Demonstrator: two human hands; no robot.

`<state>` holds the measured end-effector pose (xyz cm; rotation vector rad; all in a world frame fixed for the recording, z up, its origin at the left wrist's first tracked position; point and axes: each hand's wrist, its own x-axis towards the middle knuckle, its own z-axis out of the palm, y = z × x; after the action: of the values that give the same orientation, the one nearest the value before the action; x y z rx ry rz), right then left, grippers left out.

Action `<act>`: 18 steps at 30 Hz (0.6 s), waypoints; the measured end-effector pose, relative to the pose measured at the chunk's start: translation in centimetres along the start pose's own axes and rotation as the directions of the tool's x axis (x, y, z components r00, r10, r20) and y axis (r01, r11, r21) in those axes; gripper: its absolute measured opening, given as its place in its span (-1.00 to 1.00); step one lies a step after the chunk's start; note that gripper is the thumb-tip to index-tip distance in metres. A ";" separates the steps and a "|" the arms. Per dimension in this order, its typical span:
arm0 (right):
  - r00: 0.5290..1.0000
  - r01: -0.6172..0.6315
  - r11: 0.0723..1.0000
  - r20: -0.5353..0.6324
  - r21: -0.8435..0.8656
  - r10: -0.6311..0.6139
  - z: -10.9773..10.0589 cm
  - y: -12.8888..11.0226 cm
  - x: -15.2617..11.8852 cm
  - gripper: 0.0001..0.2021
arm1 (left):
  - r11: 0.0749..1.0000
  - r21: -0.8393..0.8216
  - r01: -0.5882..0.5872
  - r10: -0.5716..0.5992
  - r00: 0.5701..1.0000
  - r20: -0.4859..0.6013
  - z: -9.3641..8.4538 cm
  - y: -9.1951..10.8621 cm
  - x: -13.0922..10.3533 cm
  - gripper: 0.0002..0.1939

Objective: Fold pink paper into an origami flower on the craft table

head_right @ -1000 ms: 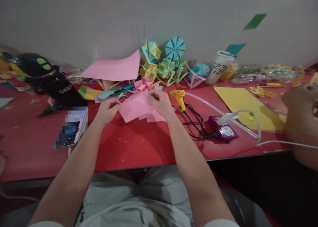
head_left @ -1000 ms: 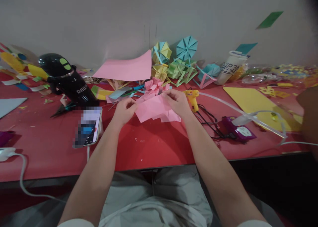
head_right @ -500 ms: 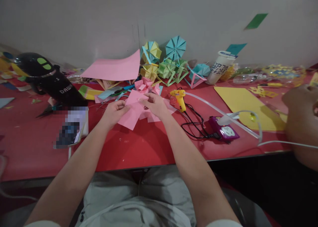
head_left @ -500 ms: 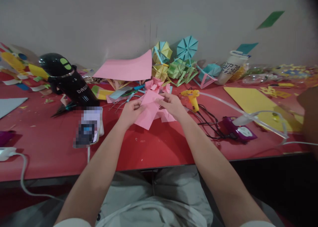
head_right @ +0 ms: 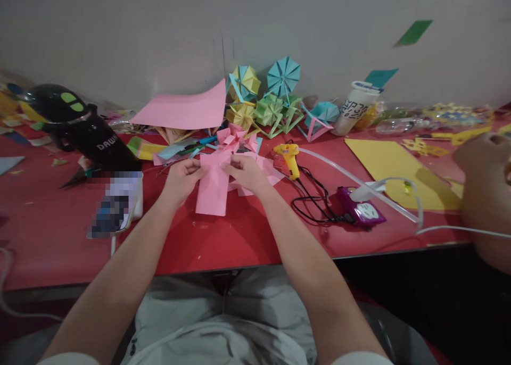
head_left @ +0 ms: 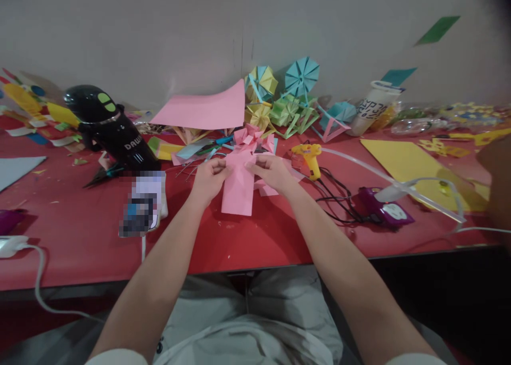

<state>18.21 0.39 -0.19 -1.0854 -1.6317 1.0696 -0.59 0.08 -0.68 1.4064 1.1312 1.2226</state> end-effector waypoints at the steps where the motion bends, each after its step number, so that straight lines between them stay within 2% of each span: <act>1: 1.000 -0.007 1.000 0.001 0.015 0.007 0.0 0.0 0.0 -0.63 | 1.000 -0.011 0.002 -0.001 1.000 0.002 0.0 0.0 0.0 -0.71; 9: 1.000 -0.019 0.999 -0.024 0.032 0.020 -0.4 0.3 0.1 -0.67 | 0.998 -0.063 -0.015 0.022 0.994 0.106 0.2 0.1 0.0 -0.72; 15: 0.999 0.049 0.999 -0.019 -0.005 -0.049 -0.4 0.6 0.3 -0.79 | 0.993 -0.109 -0.040 0.048 0.996 0.077 0.2 -0.3 0.1 -0.78; 18: 0.997 0.064 0.998 -0.031 -0.009 -0.065 -0.4 0.4 0.2 -0.81 | 0.984 -0.179 0.023 -0.014 0.999 0.048 0.3 0.3 0.0 -0.81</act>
<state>18.67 0.75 -0.47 -1.0425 -1.6361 1.0002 -0.27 0.00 -0.45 1.2787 0.9750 1.2406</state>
